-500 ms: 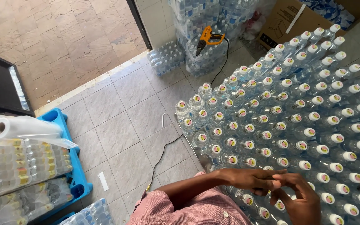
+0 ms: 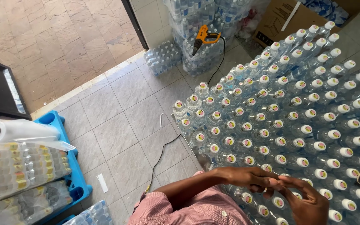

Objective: Applying small circular seals or labels to the caps of plastic water bottles arranged in a grid

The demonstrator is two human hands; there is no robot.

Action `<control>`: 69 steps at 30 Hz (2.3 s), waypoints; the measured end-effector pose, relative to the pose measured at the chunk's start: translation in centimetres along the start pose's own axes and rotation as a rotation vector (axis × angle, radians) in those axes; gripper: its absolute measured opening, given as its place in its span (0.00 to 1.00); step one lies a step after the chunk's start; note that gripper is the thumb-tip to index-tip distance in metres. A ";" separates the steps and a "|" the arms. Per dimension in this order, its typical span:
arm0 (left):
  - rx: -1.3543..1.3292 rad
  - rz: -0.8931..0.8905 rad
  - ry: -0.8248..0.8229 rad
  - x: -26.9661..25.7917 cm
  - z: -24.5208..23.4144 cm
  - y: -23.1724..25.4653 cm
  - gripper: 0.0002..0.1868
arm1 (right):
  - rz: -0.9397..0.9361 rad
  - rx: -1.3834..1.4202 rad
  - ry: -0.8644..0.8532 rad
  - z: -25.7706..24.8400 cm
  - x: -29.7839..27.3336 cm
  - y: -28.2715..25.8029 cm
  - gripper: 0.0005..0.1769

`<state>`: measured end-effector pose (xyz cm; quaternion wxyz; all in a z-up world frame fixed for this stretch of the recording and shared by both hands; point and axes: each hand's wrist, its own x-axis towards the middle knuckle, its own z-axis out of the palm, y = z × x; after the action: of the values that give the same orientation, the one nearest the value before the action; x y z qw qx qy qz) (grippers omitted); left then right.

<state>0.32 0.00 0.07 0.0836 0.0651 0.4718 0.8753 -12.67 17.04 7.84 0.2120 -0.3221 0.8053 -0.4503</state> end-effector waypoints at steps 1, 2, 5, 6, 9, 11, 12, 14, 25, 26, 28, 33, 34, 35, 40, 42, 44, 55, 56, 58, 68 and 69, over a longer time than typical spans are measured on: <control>-0.001 -0.008 -0.003 -0.1 -0.1 0.2 0.32 | 0.007 0.005 0.004 -0.1 0.3 0.7 0.15; 0.014 -0.024 0.026 -0.2 0.0 0.3 0.32 | -0.017 0.021 -0.014 -0.2 0.3 1.4 0.16; 0.029 -0.065 0.074 -0.5 0.5 1.1 0.31 | -0.010 0.013 -0.047 -0.6 0.2 1.9 0.17; 0.030 -0.076 0.105 -0.6 0.6 1.6 0.31 | 0.007 -0.016 -0.076 -0.7 0.3 1.7 0.17; -0.051 -0.068 0.131 -0.7 0.8 2.0 0.29 | 0.028 -0.041 -0.092 -0.9 0.7 0.9 0.15; -0.036 -0.059 0.193 -0.1 -0.6 -0.1 0.30 | 0.048 -0.033 -0.051 -1.0 1.1 0.4 0.15; -0.024 -0.045 0.258 0.6 -1.0 -1.7 0.32 | 0.066 -0.030 -0.016 -1.5 0.7 0.4 0.16; -0.083 -0.094 0.290 0.3 -0.9 -0.5 0.36 | 0.068 -0.052 0.020 -2.1 1.2 0.4 0.13; -0.136 -0.079 0.357 -0.7 0.5 3.8 0.33 | -0.031 0.140 0.267 -5.3 8.2 8.9 0.14; -0.126 -0.071 0.362 -0.6 0.6 3.9 0.34 | -0.034 0.160 0.242 -4.9 8.8 9.2 0.14; -0.113 -0.068 0.366 -0.5 0.6 4.1 0.35 | -0.035 0.184 0.222 -4.0 9.7 9.2 0.15; -0.127 -0.045 0.367 -0.3 0.6 4.3 0.35 | -0.042 -0.111 0.154 -3.1 10.2 9.8 0.14; -0.127 -0.047 0.368 -0.3 0.5 4.2 0.35 | -0.040 -0.109 0.153 -3.4 10.0 9.1 0.14; -0.126 -0.046 0.367 -0.3 0.5 4.2 0.35 | -0.050 -0.130 0.108 -3.6 9.7 8.4 0.13; -0.137 -0.040 0.352 0.1 0.4 3.8 0.35 | -0.165 -0.217 0.014 -4.2 9.0 7.8 0.10; -0.128 -0.036 0.328 0.1 0.7 4.3 0.34 | -0.188 -0.252 -0.001 -4.4 9.0 8.4 0.06; -0.124 -0.041 0.330 0.0 0.6 4.2 0.34 | -0.186 -0.263 -0.029 -4.8 8.8 8.8 0.05; -0.088 -0.065 0.316 0.4 0.8 3.6 0.34 | -0.168 -0.612 -0.099 -4.3 8.7 11.9 0.12; -0.103 -0.057 0.303 0.6 0.8 3.6 0.34 | -0.237 -0.698 -0.047 -4.2 8.4 11.6 0.18; -0.118 -0.046 0.295 0.8 0.8 3.7 0.34 | -0.311 -0.783 0.001 -4.2 7.4 9.5 0.23; -0.156 -0.077 0.180 1.7 3.0 4.2 0.35 | -0.089 0.159 -0.064 -0.8 0.7 1.6 0.20; -0.124 -0.096 0.158 1.9 3.4 4.8 0.34 | -0.056 0.183 -0.010 -0.7 0.3 1.6 0.15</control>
<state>-1.31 0.57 5.96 0.0918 -0.0319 0.4245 0.9002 -13.86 17.88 6.83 0.2320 -0.3262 0.7504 -0.5259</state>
